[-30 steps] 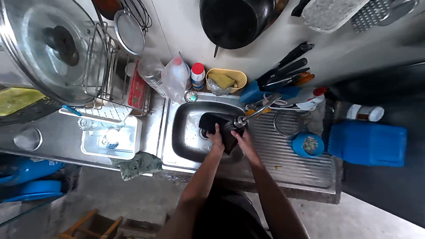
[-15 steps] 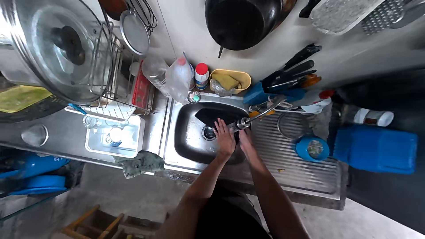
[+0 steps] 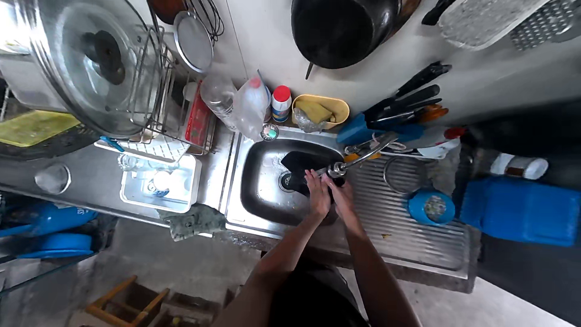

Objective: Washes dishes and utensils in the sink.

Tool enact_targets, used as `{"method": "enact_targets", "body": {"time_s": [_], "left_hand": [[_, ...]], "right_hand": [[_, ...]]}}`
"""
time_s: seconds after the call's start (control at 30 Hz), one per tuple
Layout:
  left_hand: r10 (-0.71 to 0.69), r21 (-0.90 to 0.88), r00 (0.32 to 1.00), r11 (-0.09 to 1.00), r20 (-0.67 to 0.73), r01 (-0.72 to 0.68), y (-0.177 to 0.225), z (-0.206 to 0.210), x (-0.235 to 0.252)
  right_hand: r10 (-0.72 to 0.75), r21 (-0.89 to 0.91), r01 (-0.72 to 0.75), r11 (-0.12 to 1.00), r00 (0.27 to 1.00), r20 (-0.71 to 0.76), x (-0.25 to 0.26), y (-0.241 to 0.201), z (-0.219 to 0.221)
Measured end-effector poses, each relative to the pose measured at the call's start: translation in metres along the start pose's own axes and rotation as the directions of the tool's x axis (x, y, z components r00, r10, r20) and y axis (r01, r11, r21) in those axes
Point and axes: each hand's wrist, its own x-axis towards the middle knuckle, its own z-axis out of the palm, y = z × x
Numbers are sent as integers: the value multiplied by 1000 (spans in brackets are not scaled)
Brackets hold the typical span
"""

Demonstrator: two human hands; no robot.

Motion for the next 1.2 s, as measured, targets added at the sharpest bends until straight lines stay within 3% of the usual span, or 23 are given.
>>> {"method": "enact_targets", "body": {"time_s": [0.1, 0.23, 0.33, 0.43, 0.53, 0.67, 0.77, 0.83, 0.93, 1.03, 1.1, 1.2], "left_hand": [[55, -3, 998, 998, 39, -55, -6, -2, -10], [83, 73, 994, 994, -73, -77, -9, -10, 9], [-84, 56, 994, 995, -66, 88, 0, -30, 43], [-309, 68, 951, 949, -3, 308, -3, -51, 85], [-243, 267, 968, 938, 57, 220, -6, -42, 76], [-147, 2, 987, 989, 65, 148, 13, -38, 35], [-230, -175, 962, 951, 146, 254, -3, -46, 56], [-305, -137, 940, 935, 153, 326, -13, -47, 72], [-158, 76, 983, 986, 93, 151, 7, -40, 54], [-76, -37, 996, 996, 54, 78, 27, -40, 25], [-122, -187, 990, 973, 73, 134, 21, -45, 31], [-375, -412, 905, 806, 200, 425, 8, -52, 53]], "right_hand": [[-46, -108, 43, 993, 999, -24, -2, 7, -2], [-130, -193, 135, 972, 991, 40, -11, 11, -4], [-144, -215, 165, 963, 983, 110, -20, 3, -6], [-148, -308, 194, 931, 975, 165, -34, -7, -10], [-143, -278, 170, 945, 983, 114, -34, -6, -9], [-116, -315, 160, 935, 981, 153, -31, -9, -18], [-127, -335, 198, 921, 966, 224, -40, -6, -20], [-135, -325, 200, 924, 968, 212, -44, -3, -19], [-142, -304, 182, 935, 978, 151, -38, -5, -21], [-168, -316, 221, 923, 968, 187, -36, -12, -23], [-183, -354, 261, 898, 954, 237, -40, -16, -21], [-185, -415, 295, 861, 941, 284, -50, -21, -19]]}}
